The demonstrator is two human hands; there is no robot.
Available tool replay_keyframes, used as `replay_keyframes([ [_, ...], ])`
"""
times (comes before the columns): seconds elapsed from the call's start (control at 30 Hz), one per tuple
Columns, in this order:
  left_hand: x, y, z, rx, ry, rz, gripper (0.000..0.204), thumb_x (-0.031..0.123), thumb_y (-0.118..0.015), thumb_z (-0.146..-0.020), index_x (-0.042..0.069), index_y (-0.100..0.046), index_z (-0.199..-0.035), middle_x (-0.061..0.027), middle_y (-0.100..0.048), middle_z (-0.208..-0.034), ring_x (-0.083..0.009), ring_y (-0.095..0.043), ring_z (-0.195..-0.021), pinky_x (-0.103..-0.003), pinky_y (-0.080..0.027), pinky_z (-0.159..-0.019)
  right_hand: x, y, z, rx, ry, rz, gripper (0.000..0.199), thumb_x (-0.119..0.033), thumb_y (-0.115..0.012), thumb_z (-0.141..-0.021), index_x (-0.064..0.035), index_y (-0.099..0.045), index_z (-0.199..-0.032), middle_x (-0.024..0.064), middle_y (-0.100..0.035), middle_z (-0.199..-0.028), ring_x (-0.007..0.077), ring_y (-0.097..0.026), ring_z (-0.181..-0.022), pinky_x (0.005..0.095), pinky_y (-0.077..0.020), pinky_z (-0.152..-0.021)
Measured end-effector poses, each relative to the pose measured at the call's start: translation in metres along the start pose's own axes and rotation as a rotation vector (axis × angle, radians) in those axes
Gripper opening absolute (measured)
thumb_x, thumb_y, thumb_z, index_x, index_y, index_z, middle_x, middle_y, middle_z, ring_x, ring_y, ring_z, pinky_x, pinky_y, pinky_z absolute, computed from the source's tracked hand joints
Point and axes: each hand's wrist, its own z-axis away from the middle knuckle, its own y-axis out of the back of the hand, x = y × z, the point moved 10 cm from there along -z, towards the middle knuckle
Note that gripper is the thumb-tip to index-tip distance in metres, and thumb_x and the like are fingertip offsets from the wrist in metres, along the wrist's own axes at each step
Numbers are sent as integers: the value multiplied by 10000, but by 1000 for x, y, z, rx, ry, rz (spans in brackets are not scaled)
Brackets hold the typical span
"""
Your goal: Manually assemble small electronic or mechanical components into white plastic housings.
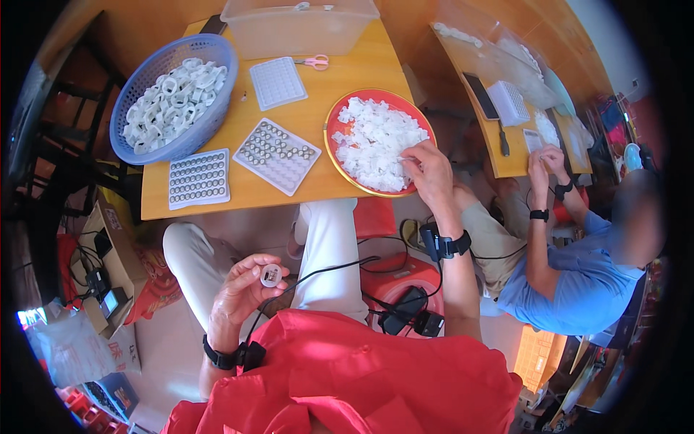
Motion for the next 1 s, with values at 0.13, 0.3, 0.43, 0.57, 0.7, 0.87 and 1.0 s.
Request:
replay_keyframes([
  [0.13, 1, 3, 1, 9, -9, 7, 337, 187, -562, -880, -30, -514, -1132, -231, -587, -1046, -281, -639, -884, -342, -555, -771, 13, 4, -5, 80, -31, -238, 91, -52, -634, -771, -11, -627, -852, 77, -618, -760, 164, -610, -681, 284, -468, -563],
  [0.3, 3, 4, 1, 26, -7, 15, 338, 196, -560, -882, -31, -513, -1128, -226, -593, -1035, -279, -643, -872, -341, -555, -769, 35, -17, -5, -17, -377, -717, 99, -81, -604, -827, 1, -639, -869, 35, -624, -727, 88, -591, -620, 193, -425, -454],
  [0.43, 3, 4, 5, 21, -29, 36, 333, 196, -554, -887, -31, -511, -1127, -224, -595, -1032, -279, -642, -876, -341, -554, -771, 35, -28, -6, -66, -475, -754, 137, -95, -607, -829, 7, -648, -910, 28, -616, -691, 81, -588, -599, 177, -409, -445],
  [0.57, 5, 6, 7, 42, -50, 38, 355, 214, -569, -877, -37, -506, -1120, -224, -600, -1010, -274, -647, -847, -335, -560, -748, 34, -28, -9, -83, -462, -681, 160, -106, -625, -815, 9, -649, -924, 33, -619, -687, 80, -582, -598, 180, -408, -450],
  [0.7, 3, 11, 7, 74, -25, 39, 371, 229, -583, -868, -39, -503, -1112, -224, -605, -991, -273, -649, -816, -329, -563, -724, 39, -29, -8, -65, -512, -760, 146, -106, -636, -804, 4, -648, -900, 36, -623, -715, 79, -582, -642, 176, -413, -473],
  [0.87, -2, 12, 5, 68, -16, 49, 360, 224, -576, -872, -36, -504, -1111, -226, -604, -993, -277, -647, -822, -329, -561, -724, 30, -37, -5, -93, -560, -974, 138, -95, -629, -815, 11, -628, -902, 40, -621, -769, 89, -593, -687, 196, -477, -527],
  [1.0, -2, 13, 4, 49, -21, 67, 358, 228, -577, -872, -34, -507, -1106, -226, -603, -994, -276, -646, -822, -327, -560, -723, 0, -42, 0, -156, -526, -1124, 137, -71, -601, -835, 18, -608, -940, 49, -613, -787, 98, -599, -689, 245, -540, -598],
])
